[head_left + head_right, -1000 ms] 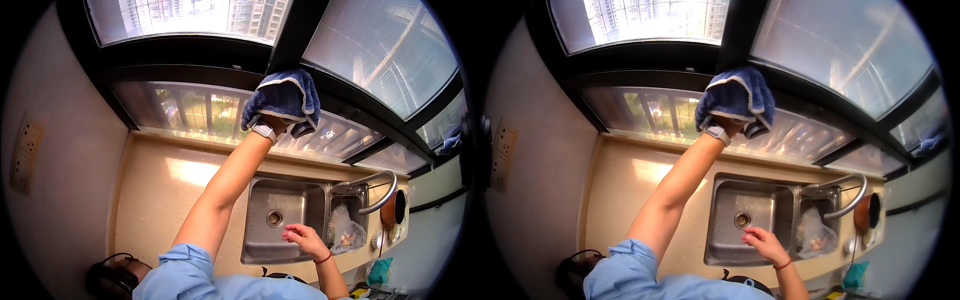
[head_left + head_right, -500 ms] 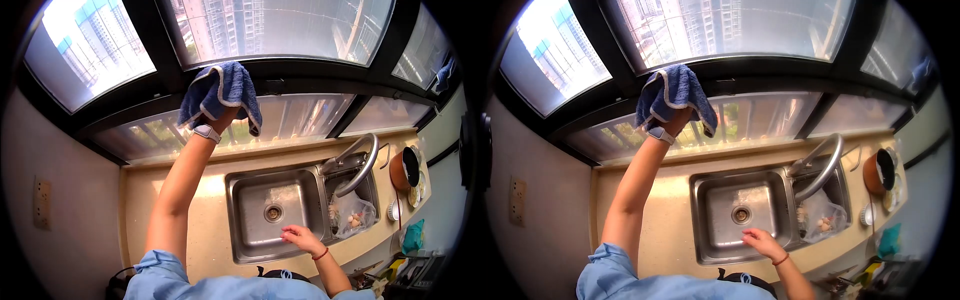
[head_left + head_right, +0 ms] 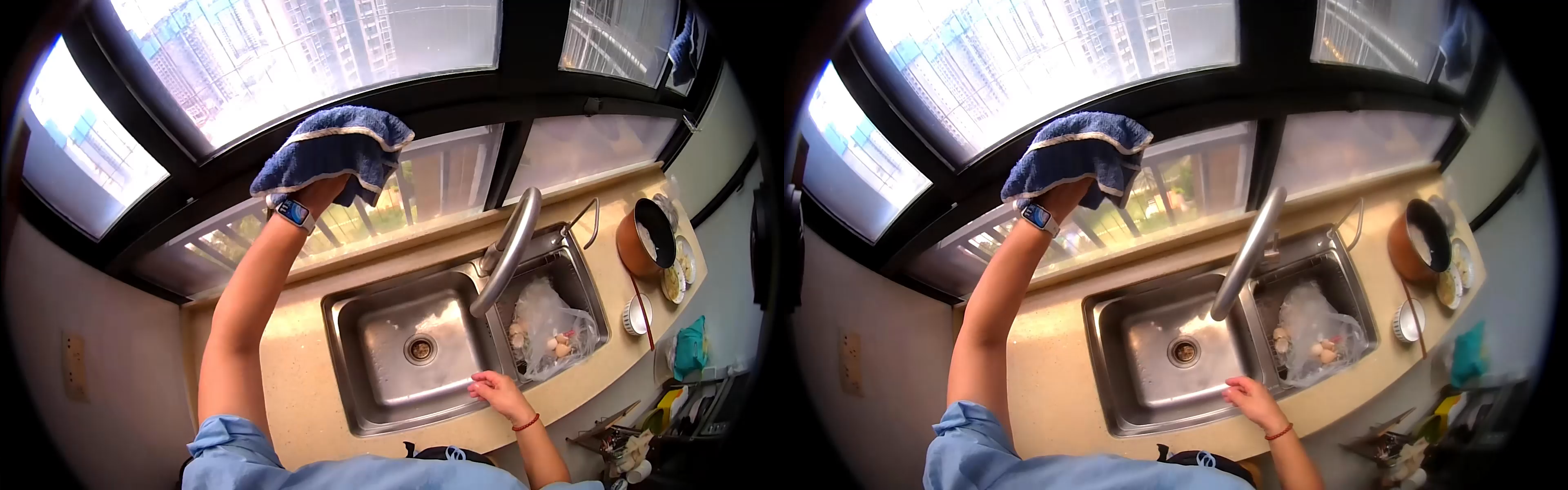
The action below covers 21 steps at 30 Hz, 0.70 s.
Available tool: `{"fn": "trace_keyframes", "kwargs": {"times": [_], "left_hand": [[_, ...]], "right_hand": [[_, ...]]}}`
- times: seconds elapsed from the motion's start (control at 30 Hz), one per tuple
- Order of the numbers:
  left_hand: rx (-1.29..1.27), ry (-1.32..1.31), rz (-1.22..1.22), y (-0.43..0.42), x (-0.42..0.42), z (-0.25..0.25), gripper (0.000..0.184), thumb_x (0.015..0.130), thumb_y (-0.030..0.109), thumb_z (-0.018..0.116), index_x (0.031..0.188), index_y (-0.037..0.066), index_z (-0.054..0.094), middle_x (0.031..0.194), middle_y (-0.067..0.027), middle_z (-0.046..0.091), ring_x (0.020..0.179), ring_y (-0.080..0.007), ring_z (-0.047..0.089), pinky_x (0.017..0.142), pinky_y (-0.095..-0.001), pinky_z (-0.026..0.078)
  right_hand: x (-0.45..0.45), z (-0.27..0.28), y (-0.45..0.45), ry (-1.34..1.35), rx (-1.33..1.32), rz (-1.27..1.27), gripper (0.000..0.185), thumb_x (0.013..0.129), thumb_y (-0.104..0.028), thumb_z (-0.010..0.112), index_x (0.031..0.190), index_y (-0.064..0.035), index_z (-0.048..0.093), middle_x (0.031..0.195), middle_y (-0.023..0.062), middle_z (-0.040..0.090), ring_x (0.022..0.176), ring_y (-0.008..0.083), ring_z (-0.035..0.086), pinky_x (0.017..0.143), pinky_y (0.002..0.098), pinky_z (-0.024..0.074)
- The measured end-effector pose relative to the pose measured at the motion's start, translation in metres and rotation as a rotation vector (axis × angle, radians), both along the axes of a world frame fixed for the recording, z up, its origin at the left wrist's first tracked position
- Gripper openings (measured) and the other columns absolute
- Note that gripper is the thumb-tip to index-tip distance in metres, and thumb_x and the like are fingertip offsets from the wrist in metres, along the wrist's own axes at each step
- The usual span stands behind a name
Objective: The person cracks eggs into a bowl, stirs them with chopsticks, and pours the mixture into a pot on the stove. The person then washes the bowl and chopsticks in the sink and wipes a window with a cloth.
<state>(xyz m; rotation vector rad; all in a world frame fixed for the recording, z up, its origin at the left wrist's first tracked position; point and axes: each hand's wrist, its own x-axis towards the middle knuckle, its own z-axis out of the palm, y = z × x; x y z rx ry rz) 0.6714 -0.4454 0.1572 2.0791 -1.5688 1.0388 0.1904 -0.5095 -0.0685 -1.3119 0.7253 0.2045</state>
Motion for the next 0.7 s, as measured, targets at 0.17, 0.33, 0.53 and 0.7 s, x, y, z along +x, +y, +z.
{"fn": "trace_keyframes", "kwargs": {"times": [0.17,0.33,0.53,0.7], "left_hand": [[0.083,0.22,-0.119,-0.114,-0.034,-0.012,0.035,0.091,0.03,0.058,0.124,0.015,0.061,0.124,-0.0138,0.06,0.121,-0.0314,0.053,0.103,-0.0455,0.04],[0.158,0.249,0.029,-0.195,-0.064,-0.01,0.045,0.096,0.037,0.047,0.134,0.014,0.053,0.137,-0.0143,0.054,0.127,-0.0326,0.05,0.107,-0.0451,0.038],[0.143,0.015,-0.114,-0.103,-0.043,0.013,0.02,0.093,0.019,0.06,0.109,0.011,0.068,0.111,-0.0126,0.067,0.103,-0.0321,0.063,0.089,-0.0422,0.05],[0.376,0.097,0.034,-0.17,-0.079,0.03,0.034,0.095,0.038,0.056,0.117,0.012,0.065,0.119,-0.0112,0.065,0.111,-0.0299,0.06,0.094,-0.0396,0.047]], "right_hand": [[-0.001,-0.003,-0.015,-0.031,-0.076,0.174,0.037,0.094,-0.016,0.064,0.124,0.0044,0.057,0.104,0.0093,0.069,0.092,0.014,0.067,0.08,0.0257,0.0532],[-0.023,-0.01,-0.05,-0.107,-0.033,0.112,0.035,0.095,-0.014,0.063,0.124,0.003,0.057,0.104,0.0081,0.068,0.093,0.0138,0.067,0.082,0.0254,0.0527],[-0.09,-0.008,-0.105,-0.033,-0.273,0.031,0.033,0.093,-0.013,0.064,0.121,0.0041,0.059,0.101,0.0115,0.071,0.093,0.0146,0.068,0.082,0.0272,0.0533],[-0.096,-0.014,-0.12,-0.04,-0.252,0.023,0.033,0.094,-0.014,0.063,0.121,0.0042,0.059,0.101,0.0112,0.071,0.093,0.0142,0.068,0.081,0.0272,0.0534]]}}
